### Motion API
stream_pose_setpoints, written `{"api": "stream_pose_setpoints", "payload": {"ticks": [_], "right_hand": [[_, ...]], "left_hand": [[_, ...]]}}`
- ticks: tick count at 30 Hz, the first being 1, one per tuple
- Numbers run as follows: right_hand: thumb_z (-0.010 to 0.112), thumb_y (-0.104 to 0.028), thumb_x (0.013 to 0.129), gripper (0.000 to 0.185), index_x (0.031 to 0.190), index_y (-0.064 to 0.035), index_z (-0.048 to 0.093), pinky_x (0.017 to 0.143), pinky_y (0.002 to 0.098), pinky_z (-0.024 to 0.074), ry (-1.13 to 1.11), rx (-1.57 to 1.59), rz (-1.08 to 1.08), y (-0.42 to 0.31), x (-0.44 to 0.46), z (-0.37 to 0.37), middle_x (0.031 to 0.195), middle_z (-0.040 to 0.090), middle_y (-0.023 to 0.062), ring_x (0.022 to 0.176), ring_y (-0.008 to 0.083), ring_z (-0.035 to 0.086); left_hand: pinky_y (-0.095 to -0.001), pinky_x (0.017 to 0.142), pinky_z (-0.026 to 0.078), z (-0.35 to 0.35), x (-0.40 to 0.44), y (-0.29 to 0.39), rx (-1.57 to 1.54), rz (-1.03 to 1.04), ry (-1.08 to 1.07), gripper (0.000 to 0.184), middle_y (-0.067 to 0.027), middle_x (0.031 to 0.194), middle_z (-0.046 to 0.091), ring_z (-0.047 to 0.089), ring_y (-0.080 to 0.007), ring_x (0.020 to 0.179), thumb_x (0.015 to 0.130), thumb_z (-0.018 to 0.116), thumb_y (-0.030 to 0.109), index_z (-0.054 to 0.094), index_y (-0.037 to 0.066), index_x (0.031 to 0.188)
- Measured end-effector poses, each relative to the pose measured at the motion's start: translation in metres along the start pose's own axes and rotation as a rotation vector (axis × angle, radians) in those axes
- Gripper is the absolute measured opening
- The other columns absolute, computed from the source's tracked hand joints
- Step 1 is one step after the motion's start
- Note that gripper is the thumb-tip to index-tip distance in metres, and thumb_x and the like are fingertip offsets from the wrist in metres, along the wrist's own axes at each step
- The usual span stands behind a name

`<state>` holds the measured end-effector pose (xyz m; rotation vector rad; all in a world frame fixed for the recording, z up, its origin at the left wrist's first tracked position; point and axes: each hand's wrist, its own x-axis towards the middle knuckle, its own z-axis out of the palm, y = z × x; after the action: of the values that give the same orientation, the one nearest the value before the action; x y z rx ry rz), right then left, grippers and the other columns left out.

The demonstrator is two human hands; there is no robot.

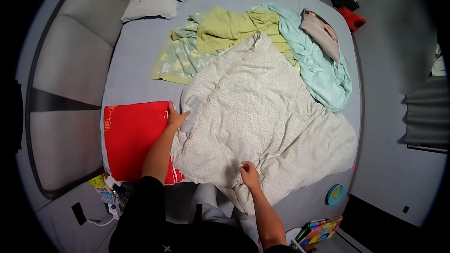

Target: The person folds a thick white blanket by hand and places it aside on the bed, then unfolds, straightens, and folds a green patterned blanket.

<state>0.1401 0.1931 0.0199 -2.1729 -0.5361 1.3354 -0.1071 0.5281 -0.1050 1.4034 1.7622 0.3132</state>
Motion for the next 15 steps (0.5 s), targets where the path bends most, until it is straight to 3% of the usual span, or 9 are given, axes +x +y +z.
{"api": "stream_pose_setpoints", "payload": {"ticks": [2,5,6,8,11,15], "right_hand": [[0.062,-0.015,0.088,0.030,0.116,-0.0032,0.060,0.077,0.0288,0.0499,-0.056,0.035,-0.055,0.011,0.008,0.016,0.094,0.068,0.0086,0.084,0.0153,0.064],[0.063,-0.017,0.088,0.031,0.117,-0.0033,0.060,0.079,0.0287,0.0499,-0.096,0.027,-0.011,0.005,0.013,0.035,0.096,0.068,0.0087,0.086,0.0151,0.064],[0.063,-0.019,0.089,0.032,0.117,-0.0038,0.060,0.081,0.0288,0.0497,-0.109,0.022,0.020,-0.014,0.009,0.039,0.097,0.068,0.0085,0.088,0.0153,0.064],[0.063,-0.019,0.090,0.032,0.118,-0.0030,0.059,0.083,0.0292,0.0491,-0.149,0.036,-0.017,-0.026,0.017,0.050,0.098,0.068,0.0087,0.090,0.0162,0.064],[0.063,-0.026,0.091,0.040,0.124,-0.0040,0.055,0.089,0.0302,0.0464,-0.105,0.311,0.078,-0.051,0.035,0.062,0.106,0.066,0.0097,0.098,0.0175,0.062],[0.064,-0.039,0.090,0.056,0.132,-0.0049,0.047,0.095,0.0332,0.0439,-0.030,0.748,0.233,-0.089,0.044,0.062,0.116,0.062,0.0101,0.109,0.0193,0.059]], "left_hand": [[-0.0423,0.112,0.030,-0.003,0.015,0.008,-0.207,-0.095,-0.042,0.114,-0.0261,0.155,0.020,0.031,-0.0389,0.139,0.066,0.084,0.042,0.016,0.006,0.151],[-0.0425,0.114,0.026,0.021,0.063,-0.036,-0.122,-0.007,-0.255,0.104,-0.0279,0.156,0.014,0.027,-0.0396,0.141,0.065,0.083,0.048,0.034,0.007,0.147],[-0.0426,0.116,0.021,0.026,0.054,-0.031,0.156,0.069,-0.251,0.077,-0.0299,0.149,0.031,0.033,-0.0371,0.139,0.076,0.071,0.053,0.052,0.009,0.135],[-0.0437,0.112,0.029,0.026,0.034,-0.009,0.252,0.255,-0.462,0.060,-0.0287,0.139,0.044,0.045,-0.0355,0.130,0.084,0.060,0.051,0.057,0.010,0.129],[-0.0465,0.086,0.051,-0.013,-0.050,0.109,0.419,0.212,-0.896,0.037,-0.0214,0.109,0.067,0.066,-0.0356,0.094,0.093,0.052,0.036,0.064,0.006,0.110],[-0.0499,0.073,0.053,0.043,-0.157,0.101,0.377,0.887,-0.682,0.035,-0.0212,0.101,0.068,0.067,-0.0386,0.082,0.087,0.055,0.026,0.059,0.001,0.111]]}}
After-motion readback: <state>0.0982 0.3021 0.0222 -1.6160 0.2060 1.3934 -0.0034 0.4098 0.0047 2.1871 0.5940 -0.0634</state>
